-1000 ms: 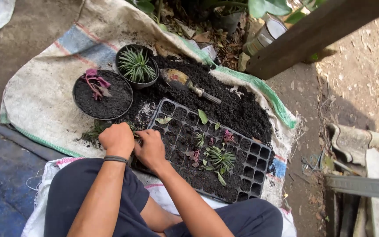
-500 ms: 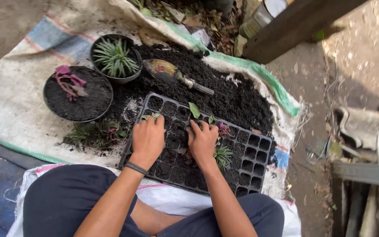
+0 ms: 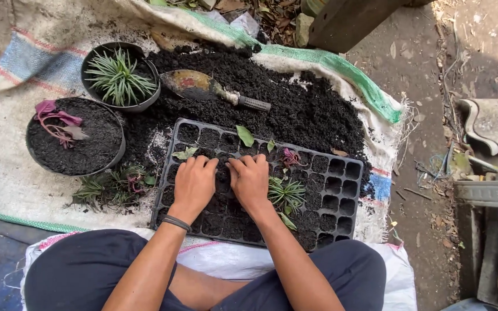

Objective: The person sits on a tarp and plants small seedlings into a multi-cell seedling tray filled with soil. They use a small trowel to scoop soil and cover the seedlings' roots, then tap the tray to settle the soil.

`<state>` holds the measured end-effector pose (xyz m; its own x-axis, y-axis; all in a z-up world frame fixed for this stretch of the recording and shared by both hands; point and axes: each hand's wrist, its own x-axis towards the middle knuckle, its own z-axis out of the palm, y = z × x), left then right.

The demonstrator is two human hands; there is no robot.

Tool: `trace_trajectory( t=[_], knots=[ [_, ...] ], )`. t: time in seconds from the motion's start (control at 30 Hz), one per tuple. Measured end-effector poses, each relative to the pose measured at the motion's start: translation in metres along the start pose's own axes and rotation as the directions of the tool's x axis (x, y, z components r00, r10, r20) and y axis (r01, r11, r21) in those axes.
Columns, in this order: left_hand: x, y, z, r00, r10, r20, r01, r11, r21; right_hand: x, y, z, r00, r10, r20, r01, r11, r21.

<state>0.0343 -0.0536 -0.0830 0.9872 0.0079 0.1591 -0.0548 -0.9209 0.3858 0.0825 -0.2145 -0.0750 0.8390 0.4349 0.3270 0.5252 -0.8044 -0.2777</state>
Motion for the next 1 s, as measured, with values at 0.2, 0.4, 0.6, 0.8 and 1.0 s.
trace_trajectory(
  t=[0.2, 0.4, 0.6, 0.8, 1.0],
  knots=[
    [0.002, 0.001, 0.003, 0.999, 0.005, 0.033, -0.004, 0.999, -0.046, -0.001, 0.016, -0.017, 0.973, 0.094, 0.211, -0.073, 0.992, -0.106],
    [-0.001, -0.001, 0.010, 0.998, -0.008, 0.059, 0.014, 0.995, -0.096, 0.002, 0.021, -0.034, 0.928, 0.107, 0.358, -0.109, 0.994, -0.014],
    [-0.004, -0.001, 0.014, 0.998, -0.015, 0.064, 0.025, 0.988, -0.155, -0.013, 0.037, -0.001, 0.968, 0.056, 0.246, -0.058, 0.998, -0.002],
    [0.000, -0.002, 0.013, 0.998, -0.006, 0.056, 0.016, 0.982, -0.189, -0.010, 0.036, -0.009, 0.920, 0.258, 0.296, -0.295, 0.952, 0.087],
    [-0.002, 0.001, 0.017, 0.999, 0.021, 0.046, -0.012, 0.982, -0.190, 0.012, 0.027, -0.057, 0.815, 0.435, 0.383, -0.546, 0.798, 0.256]
  ],
)
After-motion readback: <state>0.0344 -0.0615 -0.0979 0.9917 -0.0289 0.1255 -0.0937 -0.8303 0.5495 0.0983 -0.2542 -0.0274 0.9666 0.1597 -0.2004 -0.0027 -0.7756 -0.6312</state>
